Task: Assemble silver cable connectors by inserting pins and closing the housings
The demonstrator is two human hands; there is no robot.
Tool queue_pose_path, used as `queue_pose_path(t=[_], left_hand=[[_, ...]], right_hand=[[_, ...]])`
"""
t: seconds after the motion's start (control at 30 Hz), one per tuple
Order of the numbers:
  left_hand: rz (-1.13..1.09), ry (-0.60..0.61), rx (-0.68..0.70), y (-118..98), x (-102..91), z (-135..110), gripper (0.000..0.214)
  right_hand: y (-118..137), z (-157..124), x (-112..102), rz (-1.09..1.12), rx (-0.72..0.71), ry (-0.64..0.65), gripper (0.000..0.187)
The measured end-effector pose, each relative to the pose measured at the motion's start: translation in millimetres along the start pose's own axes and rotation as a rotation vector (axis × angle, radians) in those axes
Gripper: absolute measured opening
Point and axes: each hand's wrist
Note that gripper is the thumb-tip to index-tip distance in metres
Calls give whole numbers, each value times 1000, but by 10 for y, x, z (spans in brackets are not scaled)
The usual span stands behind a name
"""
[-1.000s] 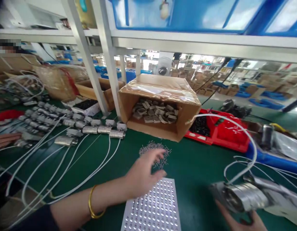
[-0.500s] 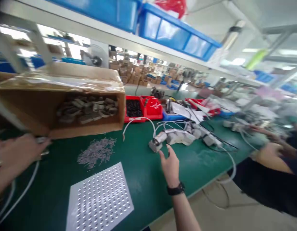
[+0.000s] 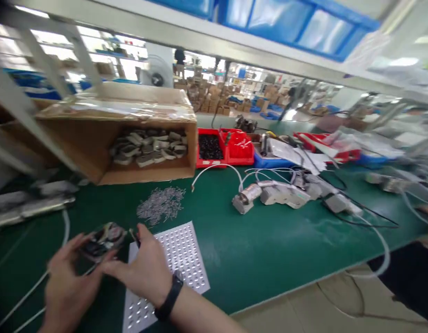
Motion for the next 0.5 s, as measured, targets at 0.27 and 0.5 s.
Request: queue_pose_path(t=[0.27, 0.5], left_hand=[[102, 188, 345, 293, -273, -326, 72], [-17, 617, 482, 192, -426, 81, 95]], right_hand=[[-174, -41, 143, -8, -223, 195, 68], [-209, -38, -44, -73, -257, 313, 74]])
Point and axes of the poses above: each hand's wrist, its own z-axis towards the middle knuckle, its own x-axis out of the palm, y = z × x, and after that the axes turned 3 degrees about x, right-handed
